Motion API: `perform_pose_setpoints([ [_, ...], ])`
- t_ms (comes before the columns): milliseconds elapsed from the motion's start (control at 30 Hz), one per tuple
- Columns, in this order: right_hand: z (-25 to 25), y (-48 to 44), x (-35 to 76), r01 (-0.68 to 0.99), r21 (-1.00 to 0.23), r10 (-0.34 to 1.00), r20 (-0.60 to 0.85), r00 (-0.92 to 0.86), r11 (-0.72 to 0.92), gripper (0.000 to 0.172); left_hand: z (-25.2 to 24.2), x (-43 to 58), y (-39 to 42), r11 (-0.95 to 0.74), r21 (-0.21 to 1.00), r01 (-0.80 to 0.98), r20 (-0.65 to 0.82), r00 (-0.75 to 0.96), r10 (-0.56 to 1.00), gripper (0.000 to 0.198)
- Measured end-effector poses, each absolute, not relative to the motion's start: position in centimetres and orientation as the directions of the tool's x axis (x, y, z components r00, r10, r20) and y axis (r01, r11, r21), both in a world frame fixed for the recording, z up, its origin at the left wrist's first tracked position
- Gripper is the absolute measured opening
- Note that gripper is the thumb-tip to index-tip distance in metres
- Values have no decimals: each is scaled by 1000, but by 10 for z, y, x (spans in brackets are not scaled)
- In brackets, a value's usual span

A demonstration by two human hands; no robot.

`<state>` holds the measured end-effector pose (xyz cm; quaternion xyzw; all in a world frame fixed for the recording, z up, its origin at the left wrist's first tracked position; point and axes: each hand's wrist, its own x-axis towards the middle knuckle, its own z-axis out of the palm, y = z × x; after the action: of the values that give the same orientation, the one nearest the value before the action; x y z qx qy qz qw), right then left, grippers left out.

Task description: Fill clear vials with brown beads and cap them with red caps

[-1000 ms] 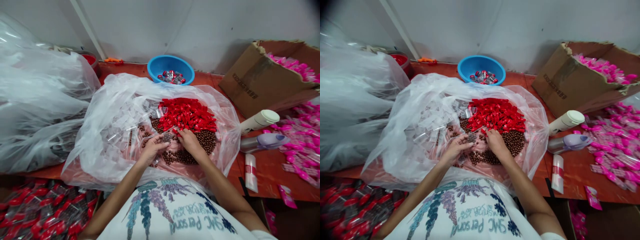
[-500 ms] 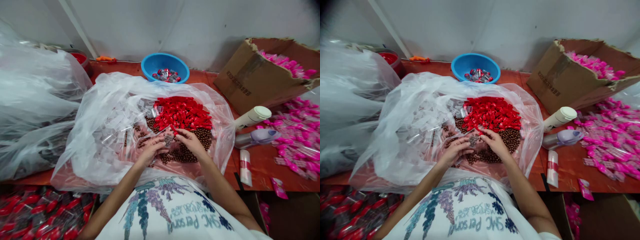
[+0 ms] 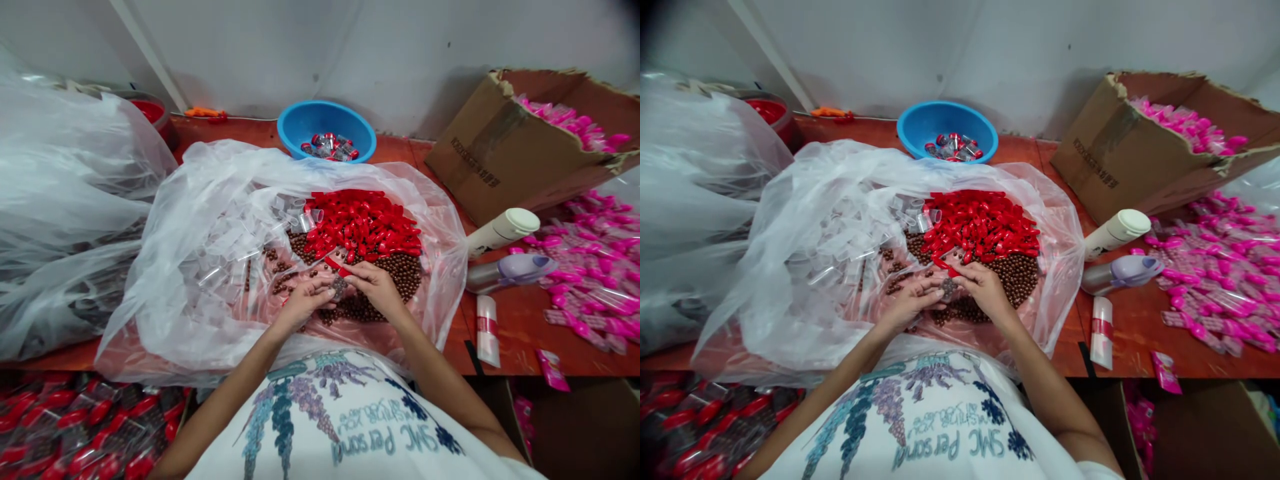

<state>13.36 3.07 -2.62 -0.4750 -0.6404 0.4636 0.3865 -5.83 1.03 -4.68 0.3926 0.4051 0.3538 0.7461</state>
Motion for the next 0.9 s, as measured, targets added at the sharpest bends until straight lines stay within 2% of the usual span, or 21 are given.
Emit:
perform_pose_setpoints([
  [133,-26,30,133,275,-946,961,99,-259,171,28,-42,-55,9,429,877,-217,-323,395,860,35],
  [300,-23,30,135,245,-956,955,86,-284,159,26,-36,-54,11,321,936,-146,-257,339,905,32],
  [367,-21,28,135,273,-934,943,144,-299,229,28,-35,-54,12,332,928,-168,-259,349,901,32],
  [433,-20,25,134,351,-877,917,208,-342,329,38,-34,-53,11,370,902,-223,-277,358,892,33],
  [533,-24,19,132,474,-768,879,240,-412,431,69,-33,-49,9,377,883,-280,-265,364,893,34],
  [600,-29,16,129,517,-726,877,261,-402,453,76,-34,-47,7,373,879,-298,-255,368,894,36],
  [667,-33,13,127,537,-709,881,284,-377,458,72,-33,-44,6,425,846,-320,-319,335,887,37],
  [800,-36,9,124,576,-651,866,310,-393,494,67,-30,-43,8,627,676,-388,-519,353,778,54],
  [900,-35,6,123,593,-604,843,311,-439,532,66,-28,-43,10,696,611,-377,-541,442,715,62],
])
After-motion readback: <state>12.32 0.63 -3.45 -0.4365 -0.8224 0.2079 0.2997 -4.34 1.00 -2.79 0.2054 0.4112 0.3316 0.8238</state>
